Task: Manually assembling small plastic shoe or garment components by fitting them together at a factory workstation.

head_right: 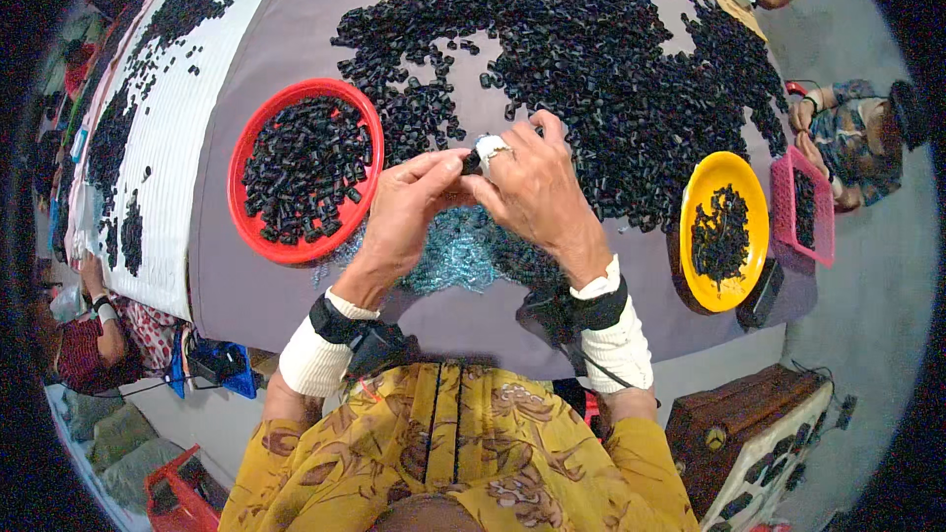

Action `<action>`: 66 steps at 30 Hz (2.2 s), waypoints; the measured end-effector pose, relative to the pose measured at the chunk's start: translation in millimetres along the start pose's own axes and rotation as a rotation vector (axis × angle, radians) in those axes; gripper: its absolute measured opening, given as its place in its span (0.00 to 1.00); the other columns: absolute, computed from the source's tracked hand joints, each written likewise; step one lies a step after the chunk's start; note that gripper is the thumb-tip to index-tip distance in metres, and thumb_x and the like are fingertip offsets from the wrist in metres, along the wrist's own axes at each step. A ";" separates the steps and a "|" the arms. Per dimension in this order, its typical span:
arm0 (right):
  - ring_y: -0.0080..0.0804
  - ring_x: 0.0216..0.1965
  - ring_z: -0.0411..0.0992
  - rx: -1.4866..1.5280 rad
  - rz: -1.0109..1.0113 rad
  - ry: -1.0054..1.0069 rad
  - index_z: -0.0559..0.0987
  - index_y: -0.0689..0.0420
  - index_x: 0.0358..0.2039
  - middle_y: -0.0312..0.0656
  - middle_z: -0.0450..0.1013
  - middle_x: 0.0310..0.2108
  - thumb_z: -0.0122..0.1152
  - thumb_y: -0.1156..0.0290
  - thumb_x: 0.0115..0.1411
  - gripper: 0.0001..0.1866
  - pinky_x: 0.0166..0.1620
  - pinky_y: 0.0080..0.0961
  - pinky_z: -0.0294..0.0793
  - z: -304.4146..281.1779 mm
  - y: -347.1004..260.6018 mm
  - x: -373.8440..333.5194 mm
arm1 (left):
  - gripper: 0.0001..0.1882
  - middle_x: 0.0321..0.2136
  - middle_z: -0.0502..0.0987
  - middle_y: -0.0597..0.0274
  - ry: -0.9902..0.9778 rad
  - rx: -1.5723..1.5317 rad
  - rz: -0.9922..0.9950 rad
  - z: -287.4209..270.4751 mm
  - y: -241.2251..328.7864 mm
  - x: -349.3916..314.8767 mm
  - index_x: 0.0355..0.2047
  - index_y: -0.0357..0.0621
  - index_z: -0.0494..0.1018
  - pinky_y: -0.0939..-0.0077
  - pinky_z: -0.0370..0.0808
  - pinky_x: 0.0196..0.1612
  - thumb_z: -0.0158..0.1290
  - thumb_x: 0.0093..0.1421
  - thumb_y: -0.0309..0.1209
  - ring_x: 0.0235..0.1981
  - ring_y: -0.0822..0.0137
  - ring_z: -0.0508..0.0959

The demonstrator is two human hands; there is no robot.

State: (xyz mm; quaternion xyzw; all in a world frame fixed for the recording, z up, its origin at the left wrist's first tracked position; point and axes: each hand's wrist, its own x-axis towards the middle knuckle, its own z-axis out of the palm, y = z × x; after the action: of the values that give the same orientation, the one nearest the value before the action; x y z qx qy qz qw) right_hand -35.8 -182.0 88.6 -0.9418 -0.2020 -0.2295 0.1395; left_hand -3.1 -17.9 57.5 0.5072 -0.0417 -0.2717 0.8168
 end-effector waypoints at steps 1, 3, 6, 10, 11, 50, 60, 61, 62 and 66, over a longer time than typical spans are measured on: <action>0.41 0.32 0.68 0.000 0.002 0.000 0.74 0.59 0.24 0.44 0.70 0.25 0.66 0.62 0.47 0.14 0.46 0.41 0.63 0.8 0.2 -0.9 | 0.12 0.32 0.79 0.59 -0.014 -0.032 -0.051 -2.4 -0.5 0.0 0.40 0.33 0.76 0.78 0.77 0.38 0.52 0.61 0.29 0.31 0.73 0.78; 0.41 0.31 0.68 0.061 0.011 -0.003 0.74 0.59 0.23 0.44 0.70 0.24 0.66 0.61 0.47 0.15 0.46 0.41 0.63 2.7 0.1 -2.8 | 0.11 0.32 0.79 0.60 -0.032 -0.014 -0.071 -6.1 -2.6 0.1 0.40 0.34 0.76 0.76 0.76 0.39 0.51 0.62 0.30 0.32 0.72 0.78; 0.41 0.30 0.68 0.019 0.039 -0.007 0.74 0.60 0.22 0.43 0.70 0.23 0.67 0.60 0.46 0.16 0.45 0.40 0.63 6.4 -2.2 -4.0 | 0.10 0.32 0.78 0.61 -0.056 -0.005 -0.096 -5.2 -3.7 -0.1 0.38 0.35 0.75 0.74 0.76 0.41 0.50 0.62 0.30 0.33 0.72 0.78; 0.41 0.29 0.68 0.023 0.058 0.030 0.74 0.60 0.22 0.43 0.70 0.22 0.67 0.59 0.45 0.17 0.44 0.40 0.63 11.4 -2.3 -6.5 | 0.10 0.31 0.78 0.62 -0.074 -0.003 -0.103 -5.5 -4.1 0.3 0.37 0.36 0.76 0.75 0.76 0.40 0.50 0.62 0.30 0.32 0.73 0.77; 0.40 0.29 0.68 0.052 0.070 0.040 0.74 0.60 0.21 0.43 0.69 0.22 0.67 0.60 0.44 0.17 0.43 0.39 0.63 11.6 -1.7 -7.2 | 0.10 0.31 0.78 0.62 -0.075 -0.002 -0.103 -5.1 -4.0 0.0 0.37 0.36 0.76 0.75 0.76 0.40 0.50 0.62 0.30 0.32 0.73 0.77; 0.39 0.37 0.66 -0.112 0.266 -0.045 0.77 0.59 0.26 0.41 0.70 0.30 0.63 0.72 0.47 0.06 0.41 0.35 0.63 20.3 59.3 -42.5 | 0.22 0.29 0.74 0.58 0.444 -0.326 0.193 -102.7 27.3 -11.4 0.41 0.33 0.69 0.74 0.76 0.36 0.43 0.66 0.45 0.32 0.67 0.75; 0.43 0.46 0.65 -0.098 0.086 -0.142 0.76 0.60 0.28 0.44 0.69 0.34 0.65 0.71 0.45 0.10 0.48 0.40 0.62 42.6 48.3 -26.6 | 0.13 0.29 0.76 0.60 0.145 0.019 -0.010 -39.0 6.2 -9.9 0.42 0.33 0.72 0.76 0.77 0.35 0.48 0.64 0.32 0.30 0.70 0.77; 0.43 0.46 0.65 -0.095 0.081 -0.145 0.76 0.60 0.28 0.44 0.69 0.34 0.65 0.71 0.45 0.10 0.48 0.40 0.62 40.3 48.4 -26.9 | 0.13 0.30 0.76 0.60 0.112 0.033 -0.033 -34.0 1.6 -7.6 0.42 0.34 0.72 0.77 0.77 0.35 0.49 0.64 0.32 0.30 0.71 0.77; 0.45 0.46 0.65 0.054 0.122 -0.087 0.75 0.61 0.29 0.45 0.69 0.34 0.66 0.73 0.44 0.12 0.48 0.40 0.63 37.1 48.3 -28.0 | 0.13 0.30 0.76 0.60 0.079 0.048 -0.056 -29.5 -2.6 -5.0 0.42 0.34 0.72 0.78 0.77 0.35 0.50 0.63 0.32 0.30 0.71 0.77; 0.48 0.44 0.68 0.281 0.119 -0.015 0.74 0.63 0.32 0.47 0.70 0.36 0.67 0.75 0.41 0.16 0.46 0.40 0.66 16.4 29.4 -22.9 | 0.14 0.31 0.76 0.61 0.017 0.079 -0.138 -12.3 -11.9 2.0 0.42 0.34 0.73 0.79 0.77 0.35 0.50 0.64 0.34 0.30 0.72 0.77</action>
State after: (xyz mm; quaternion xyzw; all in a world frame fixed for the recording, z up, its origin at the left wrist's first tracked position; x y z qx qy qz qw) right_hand -35.2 -209.3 58.4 -0.9250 -0.1771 -0.1832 0.2817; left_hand -2.0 -13.0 41.1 0.5430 -0.0103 -0.3212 0.7758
